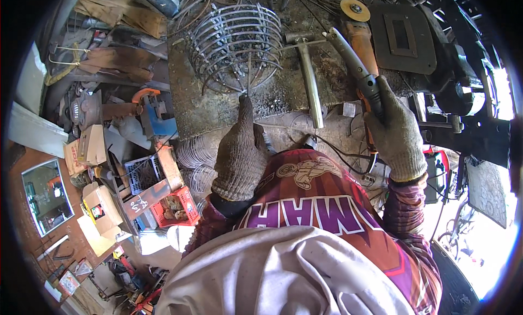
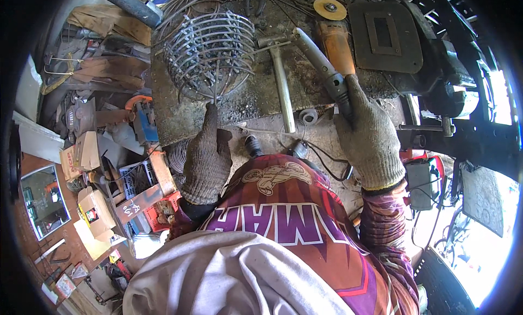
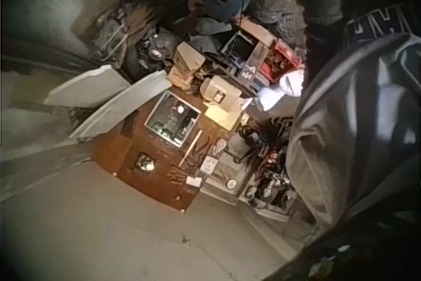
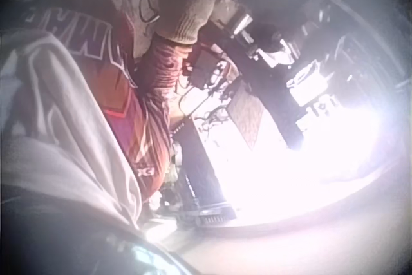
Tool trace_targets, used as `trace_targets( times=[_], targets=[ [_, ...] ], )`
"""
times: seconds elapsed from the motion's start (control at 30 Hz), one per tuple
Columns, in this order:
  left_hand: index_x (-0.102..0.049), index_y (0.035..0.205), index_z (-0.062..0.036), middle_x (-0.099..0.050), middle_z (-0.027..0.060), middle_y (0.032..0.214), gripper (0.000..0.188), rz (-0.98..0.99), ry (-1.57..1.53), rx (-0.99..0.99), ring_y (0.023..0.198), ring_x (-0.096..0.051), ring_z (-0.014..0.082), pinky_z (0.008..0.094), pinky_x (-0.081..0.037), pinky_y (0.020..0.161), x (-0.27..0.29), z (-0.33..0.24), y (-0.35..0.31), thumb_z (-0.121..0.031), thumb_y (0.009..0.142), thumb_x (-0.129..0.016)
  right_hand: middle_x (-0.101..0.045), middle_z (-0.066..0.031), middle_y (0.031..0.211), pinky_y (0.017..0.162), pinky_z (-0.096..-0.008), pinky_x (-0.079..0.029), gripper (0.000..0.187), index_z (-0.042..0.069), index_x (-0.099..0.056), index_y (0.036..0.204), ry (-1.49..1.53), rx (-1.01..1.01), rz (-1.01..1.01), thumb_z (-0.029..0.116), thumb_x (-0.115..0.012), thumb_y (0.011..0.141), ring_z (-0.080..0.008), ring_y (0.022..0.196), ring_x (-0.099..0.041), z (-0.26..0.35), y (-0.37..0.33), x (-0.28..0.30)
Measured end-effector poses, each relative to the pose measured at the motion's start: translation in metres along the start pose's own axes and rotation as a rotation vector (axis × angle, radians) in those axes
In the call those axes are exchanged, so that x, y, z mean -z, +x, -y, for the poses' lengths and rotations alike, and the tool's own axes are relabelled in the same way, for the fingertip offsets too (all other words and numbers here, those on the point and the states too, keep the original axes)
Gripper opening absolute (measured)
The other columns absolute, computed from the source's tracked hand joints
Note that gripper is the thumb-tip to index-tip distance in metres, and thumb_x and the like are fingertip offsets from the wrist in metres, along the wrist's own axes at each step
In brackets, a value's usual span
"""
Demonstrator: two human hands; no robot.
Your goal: The person welds a metal wire cage structure on a workbench using a welding rod and electrode holder, occasionally using pliers and a hammer to adjust the metal components.
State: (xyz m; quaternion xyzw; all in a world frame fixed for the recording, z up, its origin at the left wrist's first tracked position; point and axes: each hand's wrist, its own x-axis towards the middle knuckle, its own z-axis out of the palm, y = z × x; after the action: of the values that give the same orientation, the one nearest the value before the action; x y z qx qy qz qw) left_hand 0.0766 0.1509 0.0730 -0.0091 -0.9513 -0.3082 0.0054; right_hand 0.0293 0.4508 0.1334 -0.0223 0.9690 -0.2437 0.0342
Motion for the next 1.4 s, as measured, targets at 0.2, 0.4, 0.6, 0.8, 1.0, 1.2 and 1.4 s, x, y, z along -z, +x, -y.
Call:
trace_targets(
  times=[0.2,0.4,0.6,0.8,1.0,1.2,1.4],
  targets=[
    [-0.029,0.163,-0.0051,-0.064,0.0248,0.079,0.074,0.003,-0.004,0.026,0.069,-0.067,0.0431,0.0525,-0.05,0.062,-0.002,0.001,-0.001,-0.004,0.096,-0.061,-0.071,-0.0265,0.105,0.082,-0.0544,-0.055,0.067,0.006,-0.047,0.153,-0.041,0.037,-0.011,0.016,-0.068,0.089,-0.0455,0.098,-0.07,0.001,0.008,-0.007],
    [-0.028,0.164,-0.0085,-0.065,0.0251,0.083,0.074,0.038,-0.01,0.103,0.073,-0.067,0.0442,0.0539,-0.051,0.065,0.002,-0.006,0.0,-0.009,0.098,-0.063,-0.069,-0.0276,0.111,0.087,-0.047,-0.054,0.068,0.002,-0.046,0.154,-0.038,0.003,0.043,0.01,-0.066,0.09,-0.044,0.102,-0.069,0.003,0.01,-0.006],
    [-0.035,0.159,-0.0039,-0.07,0.0219,0.089,0.067,0.058,0.033,0.125,0.078,-0.07,0.0401,0.0493,-0.055,0.069,0.002,-0.009,0.001,-0.006,0.098,-0.062,-0.069,-0.028,0.112,0.087,-0.0475,-0.054,0.066,0.001,-0.047,0.153,-0.032,-0.037,0.084,0.009,-0.066,0.09,-0.0442,0.103,-0.069,0.004,0.011,-0.005],
    [-0.064,0.122,0.0121,-0.073,0.0198,0.096,0.037,0.025,0.562,-0.379,0.083,-0.074,0.0309,0.0399,-0.058,0.069,0.007,0.002,-0.005,-0.003,0.088,-0.065,-0.071,-0.0248,0.112,0.086,-0.0461,-0.057,0.067,0.005,-0.049,0.152,-0.018,-0.013,0.058,0.007,-0.069,0.088,-0.04,0.099,-0.072,0.002,0.014,-0.01],
    [-0.036,0.157,0.0064,-0.074,0.0185,0.088,0.061,0.049,0.103,0.047,0.074,-0.072,0.0303,0.0408,-0.057,0.069,0.004,-0.011,0.003,-0.005,0.1,-0.054,-0.07,-0.0239,0.109,0.084,-0.0509,-0.056,0.058,0.005,-0.057,0.141,-0.011,0.063,-0.026,0.016,-0.074,0.087,-0.0427,0.101,-0.07,-0.008,0.013,-0.018],
    [-0.04,0.155,0.0055,-0.073,0.0186,0.088,0.058,0.002,0.005,-0.109,0.075,-0.072,0.0295,0.0416,-0.057,0.069,0.001,0.005,-0.002,-0.006,0.1,-0.056,-0.071,-0.0222,0.12,0.09,-0.0407,-0.055,0.065,0.006,-0.048,0.153,-0.174,0.131,-0.004,0.007,-0.069,0.091,-0.0377,0.109,-0.07,-0.016,0.014,-0.018],
    [-0.035,0.161,-0.0024,-0.073,0.0196,0.09,0.07,0.058,-0.028,0.096,0.08,-0.073,0.0324,0.0447,-0.057,0.074,0.006,-0.012,0.0,0.003,0.095,-0.059,-0.073,-0.0228,0.105,0.074,-0.0453,-0.058,0.055,0.007,-0.054,0.149,0.109,0.065,-0.214,0.023,-0.069,0.099,-0.0375,0.092,-0.074,-0.009,0.008,-0.01]
  ],
)
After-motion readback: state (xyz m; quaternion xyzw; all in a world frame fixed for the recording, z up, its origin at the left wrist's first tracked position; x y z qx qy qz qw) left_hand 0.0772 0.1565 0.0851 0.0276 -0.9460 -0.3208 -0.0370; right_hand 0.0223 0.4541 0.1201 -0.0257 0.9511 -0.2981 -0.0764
